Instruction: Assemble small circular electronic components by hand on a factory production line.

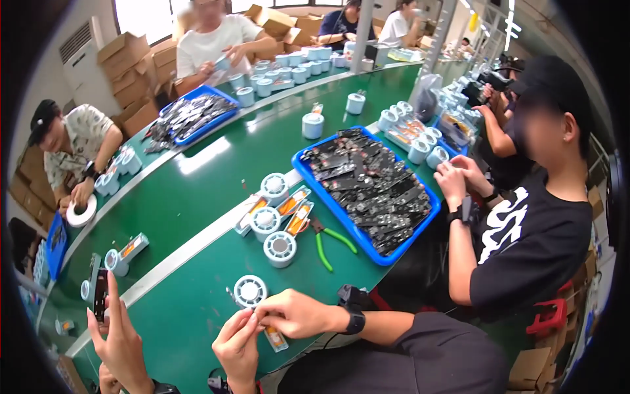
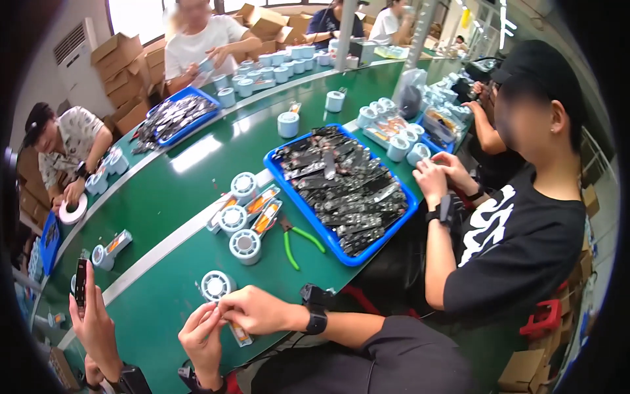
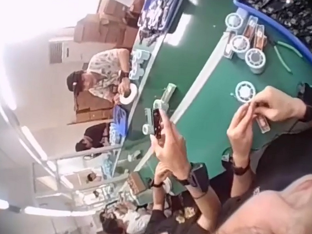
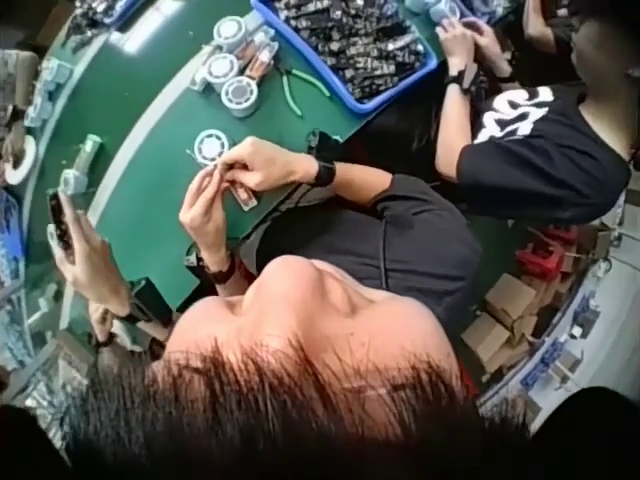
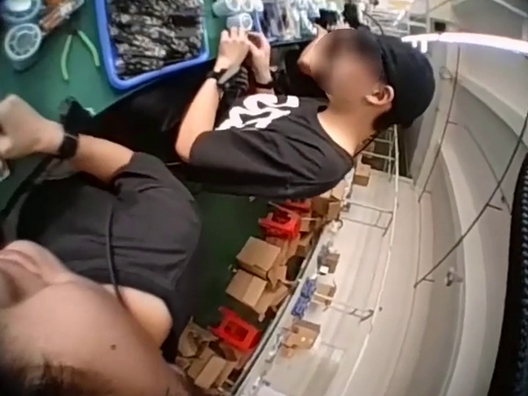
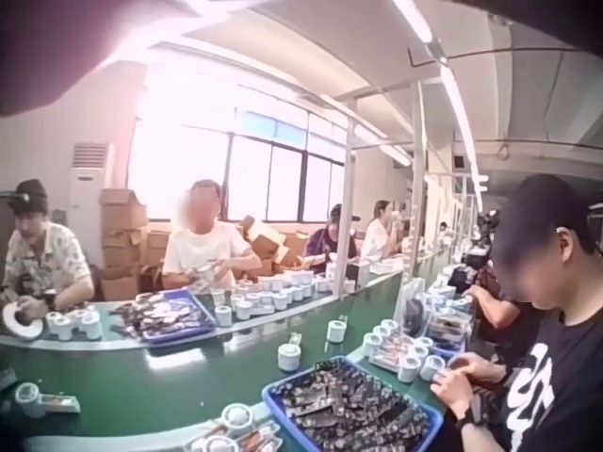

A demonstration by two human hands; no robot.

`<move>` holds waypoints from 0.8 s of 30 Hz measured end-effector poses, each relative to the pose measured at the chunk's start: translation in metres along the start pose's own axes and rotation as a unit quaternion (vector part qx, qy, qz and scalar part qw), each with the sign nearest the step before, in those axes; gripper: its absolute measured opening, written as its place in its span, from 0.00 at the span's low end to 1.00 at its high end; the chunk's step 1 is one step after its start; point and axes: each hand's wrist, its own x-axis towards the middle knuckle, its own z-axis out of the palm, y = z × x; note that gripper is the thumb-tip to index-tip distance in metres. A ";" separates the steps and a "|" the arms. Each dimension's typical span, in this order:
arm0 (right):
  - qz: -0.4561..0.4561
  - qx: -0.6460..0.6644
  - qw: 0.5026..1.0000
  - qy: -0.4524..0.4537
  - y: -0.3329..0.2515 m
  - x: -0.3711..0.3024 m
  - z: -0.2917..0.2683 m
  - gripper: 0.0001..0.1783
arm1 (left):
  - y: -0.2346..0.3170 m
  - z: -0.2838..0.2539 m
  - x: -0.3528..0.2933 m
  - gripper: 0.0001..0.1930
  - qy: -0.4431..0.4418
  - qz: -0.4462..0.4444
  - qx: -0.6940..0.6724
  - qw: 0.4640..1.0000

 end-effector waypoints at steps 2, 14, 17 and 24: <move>-0.005 -0.038 0.998 0.040 0.003 -0.001 0.001 0.05 | 0.002 0.003 0.004 0.13 -0.005 0.010 -0.015 1.000; -0.022 -0.059 0.984 0.164 -0.001 -0.020 0.040 0.18 | 0.000 0.006 -0.004 0.12 0.056 0.010 0.083 0.995; 0.000 -0.059 0.988 0.140 0.000 -0.022 0.035 0.16 | 0.000 0.006 -0.002 0.12 0.043 0.008 0.077 0.996; -0.126 -0.301 0.945 -0.012 -0.103 0.005 -0.041 0.14 | 0.014 -0.011 0.004 0.20 -0.025 0.014 0.124 0.992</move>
